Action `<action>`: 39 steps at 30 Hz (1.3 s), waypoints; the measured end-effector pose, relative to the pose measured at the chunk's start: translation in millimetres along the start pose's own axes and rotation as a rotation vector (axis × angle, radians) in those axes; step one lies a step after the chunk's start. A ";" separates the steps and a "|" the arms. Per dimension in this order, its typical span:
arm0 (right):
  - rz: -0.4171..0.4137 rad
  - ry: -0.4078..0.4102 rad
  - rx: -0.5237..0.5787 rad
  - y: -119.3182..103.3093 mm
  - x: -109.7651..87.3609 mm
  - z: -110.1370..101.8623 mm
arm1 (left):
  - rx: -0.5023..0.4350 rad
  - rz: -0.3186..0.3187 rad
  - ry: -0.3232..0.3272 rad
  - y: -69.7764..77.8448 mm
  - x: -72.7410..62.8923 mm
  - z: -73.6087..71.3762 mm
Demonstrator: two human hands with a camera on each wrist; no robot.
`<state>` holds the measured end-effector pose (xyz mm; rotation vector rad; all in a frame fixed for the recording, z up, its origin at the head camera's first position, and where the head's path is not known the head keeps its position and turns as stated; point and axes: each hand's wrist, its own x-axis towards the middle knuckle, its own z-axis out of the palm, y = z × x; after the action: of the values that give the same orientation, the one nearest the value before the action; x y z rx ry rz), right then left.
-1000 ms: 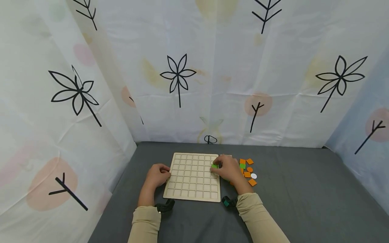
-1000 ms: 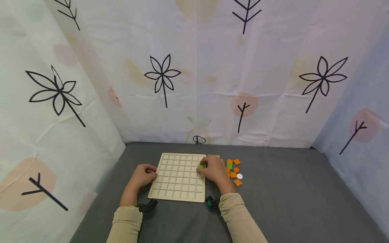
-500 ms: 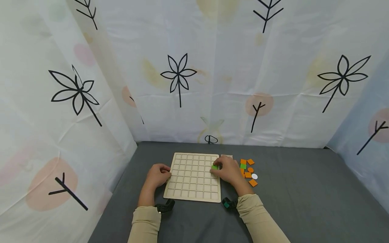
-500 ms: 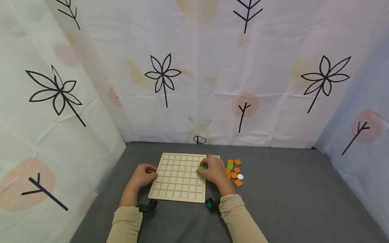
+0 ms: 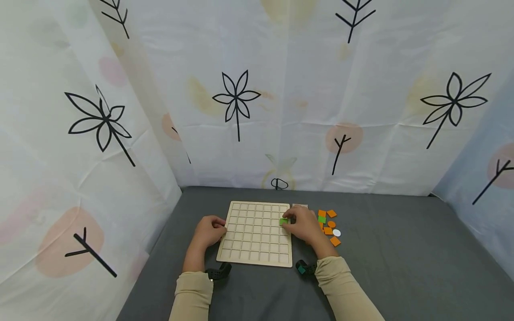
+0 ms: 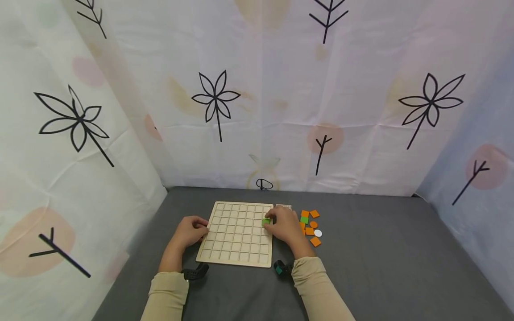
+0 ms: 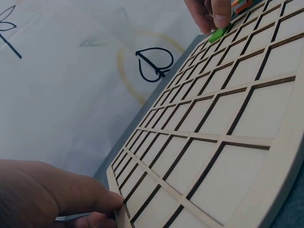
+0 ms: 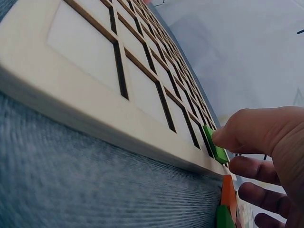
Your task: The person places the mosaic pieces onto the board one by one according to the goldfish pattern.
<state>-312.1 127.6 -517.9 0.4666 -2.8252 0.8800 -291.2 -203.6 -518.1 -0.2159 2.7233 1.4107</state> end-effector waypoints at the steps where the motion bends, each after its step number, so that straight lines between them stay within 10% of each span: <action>1: -0.001 -0.005 0.005 0.4 -0.4 -0.2 | 0.001 -0.001 0.000 0.2 -0.2 -0.2; 20: -0.040 -0.048 0.080 8.3 -6.0 -5.8 | 0.010 -0.007 -0.007 0.3 -0.1 2.3; 39: 0.209 -0.079 0.222 69.5 -29.9 -70.5 | -0.002 0.005 -0.003 -1.8 3.2 0.1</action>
<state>-304.0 229.7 -503.8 0.2379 -2.9002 1.2506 -294.0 -204.8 -520.0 -0.2073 2.7223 1.4138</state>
